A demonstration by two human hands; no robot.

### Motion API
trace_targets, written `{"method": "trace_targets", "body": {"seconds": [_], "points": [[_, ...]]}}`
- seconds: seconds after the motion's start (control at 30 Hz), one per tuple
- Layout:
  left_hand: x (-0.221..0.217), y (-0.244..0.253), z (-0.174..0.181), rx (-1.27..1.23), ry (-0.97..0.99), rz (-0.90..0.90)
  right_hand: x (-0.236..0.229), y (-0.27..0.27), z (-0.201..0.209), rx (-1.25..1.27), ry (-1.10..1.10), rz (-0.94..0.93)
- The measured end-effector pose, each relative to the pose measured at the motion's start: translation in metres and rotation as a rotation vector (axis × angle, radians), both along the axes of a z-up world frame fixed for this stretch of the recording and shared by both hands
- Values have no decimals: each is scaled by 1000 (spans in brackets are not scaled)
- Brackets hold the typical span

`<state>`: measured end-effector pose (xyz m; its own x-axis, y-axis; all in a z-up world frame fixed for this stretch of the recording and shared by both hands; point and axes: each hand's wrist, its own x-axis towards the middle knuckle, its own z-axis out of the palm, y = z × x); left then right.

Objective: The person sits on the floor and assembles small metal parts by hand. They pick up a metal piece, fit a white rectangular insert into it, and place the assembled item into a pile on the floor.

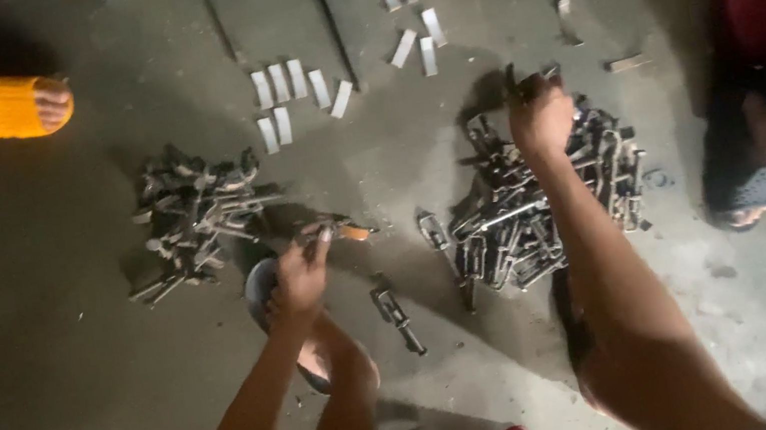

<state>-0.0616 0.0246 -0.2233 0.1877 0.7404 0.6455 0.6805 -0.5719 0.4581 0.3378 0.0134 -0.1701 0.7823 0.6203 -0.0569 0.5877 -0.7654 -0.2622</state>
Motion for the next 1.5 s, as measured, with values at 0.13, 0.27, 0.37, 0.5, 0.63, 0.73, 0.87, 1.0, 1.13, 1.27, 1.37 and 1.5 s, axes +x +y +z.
{"method": "trace_targets", "body": {"seconds": [0.13, 0.27, 0.37, 0.5, 0.63, 0.73, 0.87, 1.0, 1.13, 1.27, 1.37, 1.5], "points": [[21, 23, 116, -1193, -127, 26, -91, 12, 123, 51, 332, -14], [8, 16, 78, -1001, -297, -75, -158, -28, 52, 62, 658, 258], [8, 18, 78, -971, -347, -112, -201, -36, 105, 151, 662, 429], [17, 28, 116, -1067, -201, -101, -223, -53, 81, 36, 322, 651], [21, 32, 123, -1104, -180, -90, -223, -53, 72, -38, 397, 690], [18, 32, 121, -1205, -279, -121, -223, -51, 70, -37, 457, 708], [24, 37, 140, -1231, -150, -67, -233, -43, 104, 115, 400, 674], [20, 37, 135, -1211, -166, -96, -229, -27, 130, 145, 411, 694], [17, 36, 133, -1225, -172, -137, -236, -36, 62, 129, 363, 720], [13, 36, 111, -1158, -84, -91, -236, -37, 36, 109, 326, 755], [7, 37, 100, -1204, -57, -41, -235, -34, 58, 165, 332, 777], [25, 40, 143, -1166, -239, -109, -236, -29, 70, 188, 219, 809]]}}
